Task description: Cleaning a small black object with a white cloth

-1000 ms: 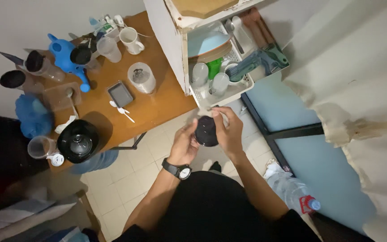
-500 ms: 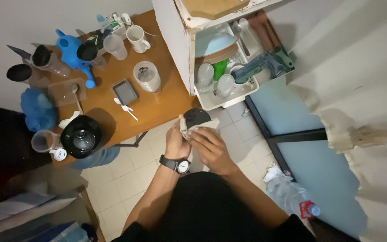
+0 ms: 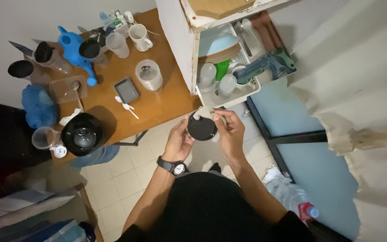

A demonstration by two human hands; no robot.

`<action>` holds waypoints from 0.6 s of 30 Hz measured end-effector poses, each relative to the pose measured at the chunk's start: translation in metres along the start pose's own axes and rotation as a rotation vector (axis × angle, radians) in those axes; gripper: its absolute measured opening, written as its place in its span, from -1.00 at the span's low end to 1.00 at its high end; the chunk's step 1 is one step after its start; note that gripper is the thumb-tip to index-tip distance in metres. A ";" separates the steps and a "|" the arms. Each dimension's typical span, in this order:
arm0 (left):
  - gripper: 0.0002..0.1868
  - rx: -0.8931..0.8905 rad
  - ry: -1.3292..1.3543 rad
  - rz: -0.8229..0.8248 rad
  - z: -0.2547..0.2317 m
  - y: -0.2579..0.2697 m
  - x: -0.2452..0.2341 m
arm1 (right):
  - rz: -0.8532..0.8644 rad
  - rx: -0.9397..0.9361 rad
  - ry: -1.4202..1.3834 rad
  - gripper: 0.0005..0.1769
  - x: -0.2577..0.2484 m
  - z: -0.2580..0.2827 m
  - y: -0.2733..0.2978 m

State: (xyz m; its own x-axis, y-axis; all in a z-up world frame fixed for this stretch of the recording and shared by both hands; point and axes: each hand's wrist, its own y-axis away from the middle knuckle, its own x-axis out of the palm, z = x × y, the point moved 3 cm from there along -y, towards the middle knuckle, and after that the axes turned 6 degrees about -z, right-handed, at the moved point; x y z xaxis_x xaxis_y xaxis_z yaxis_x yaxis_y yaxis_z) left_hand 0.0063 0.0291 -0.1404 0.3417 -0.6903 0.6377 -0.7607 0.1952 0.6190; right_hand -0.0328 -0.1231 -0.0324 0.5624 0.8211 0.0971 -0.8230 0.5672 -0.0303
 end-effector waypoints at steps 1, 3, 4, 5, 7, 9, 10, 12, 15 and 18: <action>-0.82 0.004 0.003 -0.001 -0.005 0.008 0.009 | 0.005 -0.001 -0.001 -0.83 0.001 0.006 0.001; -0.82 0.040 -0.013 -0.049 -0.016 0.025 0.026 | -0.068 -0.090 0.148 -0.87 0.002 0.019 0.005; -0.82 0.044 -0.009 -0.050 -0.024 0.046 0.042 | -0.063 -0.092 0.148 -0.87 0.006 0.023 0.011; -0.68 0.106 -0.124 -0.098 -0.034 0.066 0.058 | -0.052 -0.202 0.194 -0.86 0.009 0.031 0.017; -0.50 0.169 -0.236 -0.148 -0.044 0.094 0.080 | -0.038 -0.314 0.240 -0.84 0.016 0.037 0.027; -0.24 0.273 -0.280 0.064 -0.047 0.113 0.101 | 0.130 -0.362 0.194 -0.81 0.027 0.035 0.037; -0.24 0.274 -0.278 0.058 -0.040 0.098 0.090 | 0.136 -0.358 0.194 -0.81 0.030 0.033 0.042; -0.17 0.086 -0.089 -0.017 -0.024 0.067 0.066 | 0.267 -0.357 0.113 -0.95 0.041 0.028 0.052; 0.03 0.000 0.024 -0.091 -0.040 0.107 0.097 | 0.285 -0.670 0.413 -0.93 0.040 0.008 0.049; 0.11 -0.026 0.128 -0.161 -0.044 0.080 0.078 | 0.406 -0.826 0.622 -0.88 0.046 0.006 0.038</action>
State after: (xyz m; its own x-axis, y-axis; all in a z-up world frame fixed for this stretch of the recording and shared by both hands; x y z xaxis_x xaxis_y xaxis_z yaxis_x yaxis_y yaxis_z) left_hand -0.0036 0.0214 -0.0210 0.5267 -0.6199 0.5816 -0.6766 0.1085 0.7283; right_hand -0.0391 -0.0641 -0.0235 0.3957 0.7126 -0.5793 -0.7791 -0.0735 -0.6226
